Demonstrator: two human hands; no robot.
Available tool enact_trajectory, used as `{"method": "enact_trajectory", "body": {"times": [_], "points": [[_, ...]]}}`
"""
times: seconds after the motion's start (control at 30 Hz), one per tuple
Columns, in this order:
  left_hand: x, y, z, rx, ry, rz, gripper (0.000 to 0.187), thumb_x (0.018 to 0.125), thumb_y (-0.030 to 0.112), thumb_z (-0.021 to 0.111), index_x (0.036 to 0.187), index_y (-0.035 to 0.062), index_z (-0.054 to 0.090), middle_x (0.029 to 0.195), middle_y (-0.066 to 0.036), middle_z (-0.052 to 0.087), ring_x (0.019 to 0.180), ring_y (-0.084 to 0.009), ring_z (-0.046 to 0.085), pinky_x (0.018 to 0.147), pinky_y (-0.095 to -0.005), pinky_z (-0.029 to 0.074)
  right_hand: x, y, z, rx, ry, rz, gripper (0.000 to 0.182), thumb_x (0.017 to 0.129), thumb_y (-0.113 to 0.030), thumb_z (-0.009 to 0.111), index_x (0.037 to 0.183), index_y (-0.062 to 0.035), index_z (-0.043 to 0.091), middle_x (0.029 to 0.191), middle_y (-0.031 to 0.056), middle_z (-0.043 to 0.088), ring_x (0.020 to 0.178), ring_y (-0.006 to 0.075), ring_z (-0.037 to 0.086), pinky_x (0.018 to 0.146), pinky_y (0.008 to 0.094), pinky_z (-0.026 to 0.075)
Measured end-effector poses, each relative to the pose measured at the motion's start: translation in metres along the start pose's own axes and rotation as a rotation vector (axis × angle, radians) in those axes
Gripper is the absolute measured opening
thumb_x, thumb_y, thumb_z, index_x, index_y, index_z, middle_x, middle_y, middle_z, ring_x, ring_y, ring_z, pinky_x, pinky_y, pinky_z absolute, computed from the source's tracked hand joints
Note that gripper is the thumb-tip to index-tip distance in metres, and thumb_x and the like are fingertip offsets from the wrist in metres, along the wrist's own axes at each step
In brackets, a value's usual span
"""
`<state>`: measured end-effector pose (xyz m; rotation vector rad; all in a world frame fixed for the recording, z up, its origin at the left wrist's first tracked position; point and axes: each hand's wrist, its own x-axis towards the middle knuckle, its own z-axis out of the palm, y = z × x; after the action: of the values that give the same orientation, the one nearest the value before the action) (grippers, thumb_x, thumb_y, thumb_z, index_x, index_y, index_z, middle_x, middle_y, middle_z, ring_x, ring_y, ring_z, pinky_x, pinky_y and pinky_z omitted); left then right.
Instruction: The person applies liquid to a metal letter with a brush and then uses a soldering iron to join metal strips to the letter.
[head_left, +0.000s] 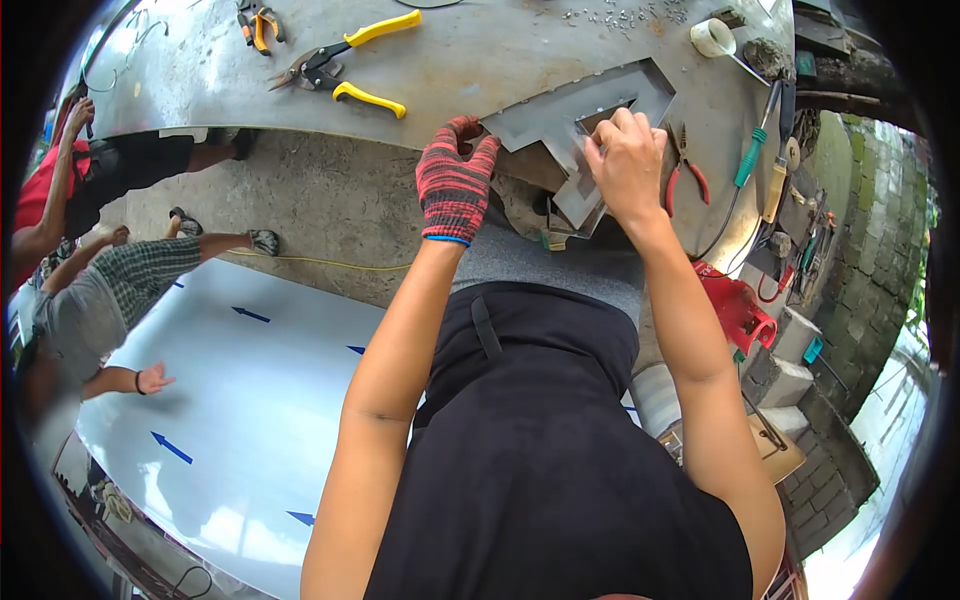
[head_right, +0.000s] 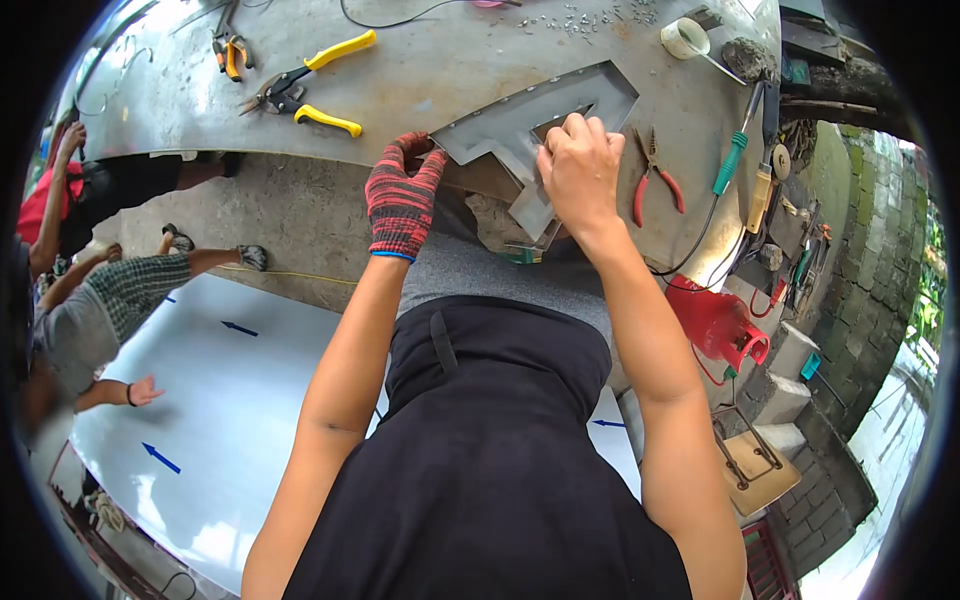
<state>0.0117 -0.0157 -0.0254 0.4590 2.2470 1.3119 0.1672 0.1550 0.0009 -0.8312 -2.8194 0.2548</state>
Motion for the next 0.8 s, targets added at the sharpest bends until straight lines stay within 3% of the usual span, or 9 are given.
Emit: {"method": "enact_trajectory", "body": {"times": [0.1,0.2,0.37,0.5,0.8], "points": [[0.003,-0.002,0.009,-0.212,0.025,-0.040,0.039,0.089,0.017,0.082,0.121,-0.0002,0.068,0.109,-0.012,0.076,0.093,-0.0177,0.071,0.086,-0.0335,0.057,-0.007,-0.006,0.005,0.027,0.050,0.060,0.017,0.082,-0.019,0.078,0.076,-0.0092,0.066,0.089,0.0041,0.059,0.094,0.0245,0.057,0.084,0.0421,0.038],[0.002,0.001,0.013,-0.170,0.032,-0.091,0.038,0.090,0.014,0.080,0.122,-0.0020,0.065,0.106,-0.012,0.076,0.092,-0.0155,0.071,0.085,-0.0305,0.058,-0.011,-0.008,0.006,0.057,0.018,0.109,0.017,0.081,-0.018,0.079,0.075,-0.0094,0.066,0.088,0.0037,0.059,0.093,0.0238,0.057,0.085,0.0414,0.037],[0.008,0.014,0.008,-0.093,0.003,-0.180,0.025,0.092,0.018,0.079,0.107,-0.0009,0.072,0.093,-0.007,0.076,0.084,-0.0116,0.069,0.080,-0.0284,0.056,-0.013,-0.010,0.004,0.063,-0.021,0.130,0.017,0.078,-0.018,0.082,0.076,-0.0099,0.067,0.089,0.0027,0.058,0.092,0.0226,0.056,0.085,0.0412,0.037],[0.011,0.019,0.004,-0.005,-0.056,-0.238,0.023,0.092,0.017,0.080,0.105,-0.0005,0.073,0.090,-0.007,0.076,0.081,-0.0112,0.069,0.077,-0.0282,0.056,-0.009,-0.009,-0.002,0.102,-0.058,0.125,0.016,0.077,-0.015,0.082,0.077,-0.0097,0.067,0.089,0.0030,0.057,0.093,0.0237,0.055,0.085,0.0414,0.036],[0.010,0.018,0.005,0.060,-0.066,-0.238,0.017,0.090,0.012,0.080,0.100,-0.0003,0.075,0.085,-0.006,0.075,0.077,-0.0095,0.068,0.074,-0.0269,0.055,-0.001,-0.008,-0.002,0.151,-0.090,0.105,0.019,0.075,-0.010,0.083,0.078,-0.0092,0.065,0.087,0.0030,0.055,0.089,0.0237,0.054,0.082,0.0404,0.036]]}}
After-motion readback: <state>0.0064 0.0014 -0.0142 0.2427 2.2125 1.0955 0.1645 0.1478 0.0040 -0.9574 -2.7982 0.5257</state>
